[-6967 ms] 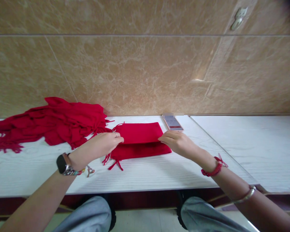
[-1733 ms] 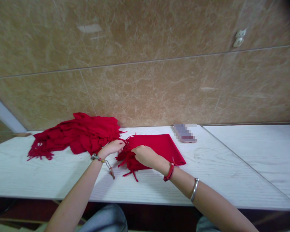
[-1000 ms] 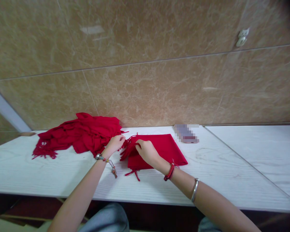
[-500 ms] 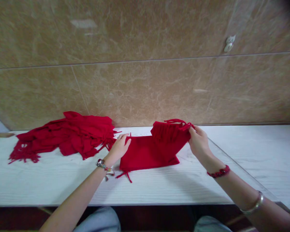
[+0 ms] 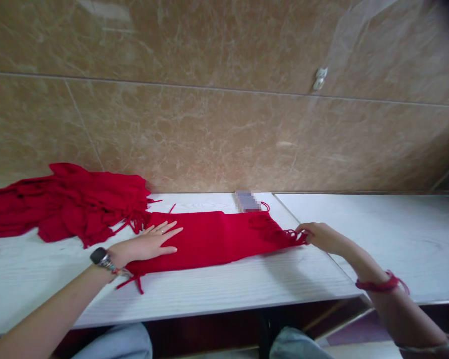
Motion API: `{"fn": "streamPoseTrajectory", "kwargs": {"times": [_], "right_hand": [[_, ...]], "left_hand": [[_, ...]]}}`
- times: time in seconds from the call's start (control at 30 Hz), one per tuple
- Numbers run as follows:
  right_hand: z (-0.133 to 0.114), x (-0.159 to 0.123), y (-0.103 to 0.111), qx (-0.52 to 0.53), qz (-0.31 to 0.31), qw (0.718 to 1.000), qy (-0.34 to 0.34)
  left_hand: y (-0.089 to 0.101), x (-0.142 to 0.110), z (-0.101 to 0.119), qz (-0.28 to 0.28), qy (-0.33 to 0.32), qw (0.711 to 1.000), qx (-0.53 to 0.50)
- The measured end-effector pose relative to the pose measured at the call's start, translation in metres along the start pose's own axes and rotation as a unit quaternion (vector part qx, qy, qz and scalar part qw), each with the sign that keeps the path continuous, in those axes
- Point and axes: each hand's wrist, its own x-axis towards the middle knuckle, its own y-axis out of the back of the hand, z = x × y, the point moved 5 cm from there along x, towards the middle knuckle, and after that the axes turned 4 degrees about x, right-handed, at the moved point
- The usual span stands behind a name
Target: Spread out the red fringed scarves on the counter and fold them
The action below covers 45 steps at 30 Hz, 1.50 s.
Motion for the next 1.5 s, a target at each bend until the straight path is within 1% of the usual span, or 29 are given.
{"fn": "streamPoseTrajectory", "kwargs": {"times": [0.03,0.1,0.17,0.2,0.27,0.33,0.37,0.43,0.5,0.53,0.6,0.63,0.7,0.77,0.8,0.9,0.93,0.97,1.0,1.03,1.1,1.13,1.17,1.2,1.27,1.3,1.37,1.43,1.5], "right_hand": [[-0.005,-0.001,0.004,-0.026,-0.012,0.999,0.015],[-0.026,-0.002,0.012,-0.042,0.0,0.998,0.046],[-0.058,0.001,0.014,-0.034,0.049,0.995,0.079],[-0.078,0.003,0.012,-0.026,0.08,0.991,0.103],[-0.118,0.007,-0.003,0.003,0.119,0.978,0.17],[-0.153,0.012,-0.03,0.005,0.106,0.963,0.247],[-0.166,0.015,-0.045,-0.011,0.09,0.956,0.278],[-0.177,0.021,-0.071,-0.059,0.07,0.951,0.295],[-0.177,0.026,-0.084,-0.11,0.058,0.949,0.288],[-0.174,0.028,-0.087,-0.134,0.056,0.949,0.28],[-0.163,0.029,-0.084,-0.175,0.056,0.949,0.258],[-0.157,0.029,-0.08,-0.193,0.056,0.949,0.243],[-0.139,0.028,-0.071,-0.224,0.056,0.951,0.205],[-0.115,0.026,-0.06,-0.254,0.061,0.954,0.151],[-0.1,0.025,-0.055,-0.267,0.062,0.954,0.119],[-0.057,0.02,-0.038,-0.303,0.058,0.951,0.029],[-0.048,0.019,-0.033,-0.309,0.062,0.949,0.012],[-0.044,0.017,-0.028,-0.309,0.074,0.948,0.008],[-0.047,0.016,-0.025,-0.299,0.091,0.95,0.021],[-0.056,0.014,-0.023,-0.277,0.111,0.953,0.052],[-0.088,0.009,-0.026,-0.204,0.133,0.957,0.159],[-0.108,0.006,-0.031,-0.16,0.126,0.953,0.222],[-0.126,0.003,-0.039,-0.126,0.102,0.947,0.278],[-0.141,0.001,-0.047,-0.108,0.077,0.942,0.309],[-0.155,0.003,-0.06,-0.116,0.037,0.94,0.32],[-0.154,0.005,-0.063,-0.128,0.024,0.941,0.313],[-0.139,0.01,-0.062,-0.152,0.001,0.944,0.292],[-0.109,0.013,-0.053,-0.169,-0.022,0.95,0.261],[-0.074,0.014,-0.04,-0.194,-0.035,0.959,0.204]], "left_hand": [[0.004,-0.008,-0.006,-0.015,0.005,1.0,0.0],[0.011,-0.023,-0.018,-0.033,0.018,0.999,0.001],[0.015,-0.035,-0.028,-0.043,0.029,0.999,-0.001],[0.017,-0.04,-0.032,-0.037,0.035,0.999,-0.003],[0.02,-0.047,-0.037,-0.022,0.055,0.998,-0.002],[0.022,-0.05,-0.037,-0.02,0.087,0.996,0.017],[0.023,-0.05,-0.034,-0.024,0.102,0.994,0.034],[0.028,-0.044,-0.023,-0.03,0.125,0.989,0.076],[0.035,-0.032,-0.005,0.004,0.127,0.987,0.101],[0.038,-0.024,0.007,0.034,0.117,0.988,0.098],[0.041,-0.008,0.029,0.1,0.078,0.99,0.056],[0.038,0.0,0.039,0.099,0.053,0.993,0.024],[0.023,0.012,0.048,0.041,0.046,0.998,-0.02],[0.009,0.015,0.048,-0.015,0.058,0.998,-0.034],[0.004,0.015,0.046,-0.029,0.063,0.997,-0.034],[0.0,0.012,0.041,-0.036,0.058,0.997,-0.031],[0.001,0.011,0.04,-0.039,0.057,0.997,-0.028],[0.003,0.011,0.041,-0.042,0.055,0.997,-0.022],[0.006,0.012,0.044,-0.039,0.046,0.998,-0.015],[0.009,0.015,0.049,-0.034,0.03,0.999,-0.009],[0.015,0.022,0.066,-0.011,-0.021,1.0,-0.004],[0.017,0.027,0.076,0.003,-0.045,0.999,-0.006],[0.018,0.032,0.085,0.017,-0.063,0.998,-0.009],[0.018,0.036,0.093,0.025,-0.072,0.997,-0.01],[0.015,0.044,0.104,0.017,-0.073,0.997,-0.006],[0.013,0.047,0.107,-0.002,-0.072,0.997,-0.002],[0.008,0.049,0.11,-0.05,-0.08,0.996,0.001],[0.007,0.048,0.11,-0.082,-0.09,0.993,0.001],[0.009,0.046,0.108,-0.086,-0.09,0.992,0.0]]}}
